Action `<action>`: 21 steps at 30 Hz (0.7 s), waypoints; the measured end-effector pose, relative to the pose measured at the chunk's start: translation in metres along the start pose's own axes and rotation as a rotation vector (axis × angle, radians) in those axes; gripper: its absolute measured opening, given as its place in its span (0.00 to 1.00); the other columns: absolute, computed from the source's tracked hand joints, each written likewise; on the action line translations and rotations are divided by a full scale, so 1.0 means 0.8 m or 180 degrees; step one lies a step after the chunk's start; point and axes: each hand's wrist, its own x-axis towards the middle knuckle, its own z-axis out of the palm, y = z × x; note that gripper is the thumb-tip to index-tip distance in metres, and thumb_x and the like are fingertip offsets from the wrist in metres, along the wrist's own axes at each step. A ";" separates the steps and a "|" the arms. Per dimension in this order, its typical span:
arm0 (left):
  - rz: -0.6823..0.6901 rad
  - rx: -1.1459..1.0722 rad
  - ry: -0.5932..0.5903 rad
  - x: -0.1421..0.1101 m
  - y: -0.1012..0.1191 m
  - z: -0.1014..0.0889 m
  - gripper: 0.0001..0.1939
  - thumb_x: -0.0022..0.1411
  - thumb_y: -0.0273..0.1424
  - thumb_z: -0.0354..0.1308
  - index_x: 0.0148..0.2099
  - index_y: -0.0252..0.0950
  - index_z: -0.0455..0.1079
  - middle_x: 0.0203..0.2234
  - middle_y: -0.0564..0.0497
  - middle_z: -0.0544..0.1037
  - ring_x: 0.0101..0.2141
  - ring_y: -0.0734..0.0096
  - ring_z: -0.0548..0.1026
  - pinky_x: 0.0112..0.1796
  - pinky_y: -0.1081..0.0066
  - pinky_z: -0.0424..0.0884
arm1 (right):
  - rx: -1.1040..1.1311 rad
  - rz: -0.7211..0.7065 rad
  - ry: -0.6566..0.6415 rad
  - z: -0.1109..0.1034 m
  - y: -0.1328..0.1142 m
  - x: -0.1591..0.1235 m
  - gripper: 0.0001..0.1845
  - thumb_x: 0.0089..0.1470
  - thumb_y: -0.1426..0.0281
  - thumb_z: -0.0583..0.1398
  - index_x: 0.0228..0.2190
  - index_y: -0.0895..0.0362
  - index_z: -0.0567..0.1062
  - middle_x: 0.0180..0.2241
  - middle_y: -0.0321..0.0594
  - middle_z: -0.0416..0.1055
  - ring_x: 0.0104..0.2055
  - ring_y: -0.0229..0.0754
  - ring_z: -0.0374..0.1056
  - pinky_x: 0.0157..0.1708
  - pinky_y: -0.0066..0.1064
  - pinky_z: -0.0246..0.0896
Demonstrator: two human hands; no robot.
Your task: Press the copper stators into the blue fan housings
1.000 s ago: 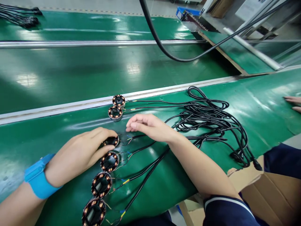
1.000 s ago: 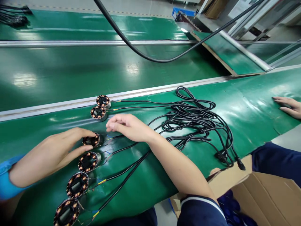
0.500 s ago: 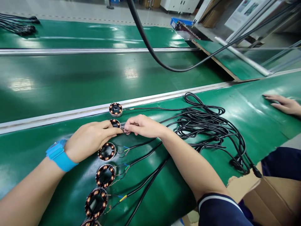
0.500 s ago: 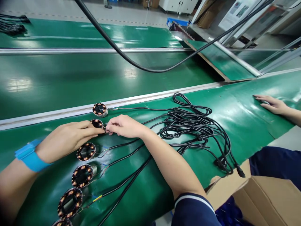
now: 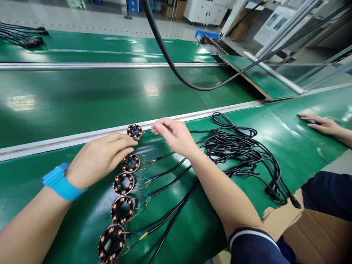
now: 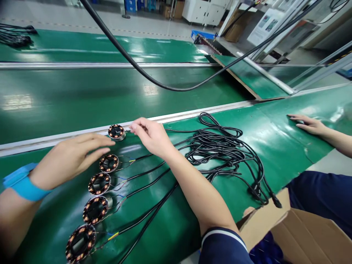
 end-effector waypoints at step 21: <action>0.0025 0.0152 -0.1016 0.014 -0.019 0.010 0.23 0.73 0.40 0.41 0.63 0.61 0.68 0.45 0.54 0.80 0.37 0.64 0.80 0.36 0.66 0.75 | 0.0429 0.1011 -0.1176 0.016 0.022 0.023 0.11 0.67 0.66 0.56 0.41 0.59 0.74 0.30 0.38 0.77 0.34 0.38 0.73 0.38 0.28 0.65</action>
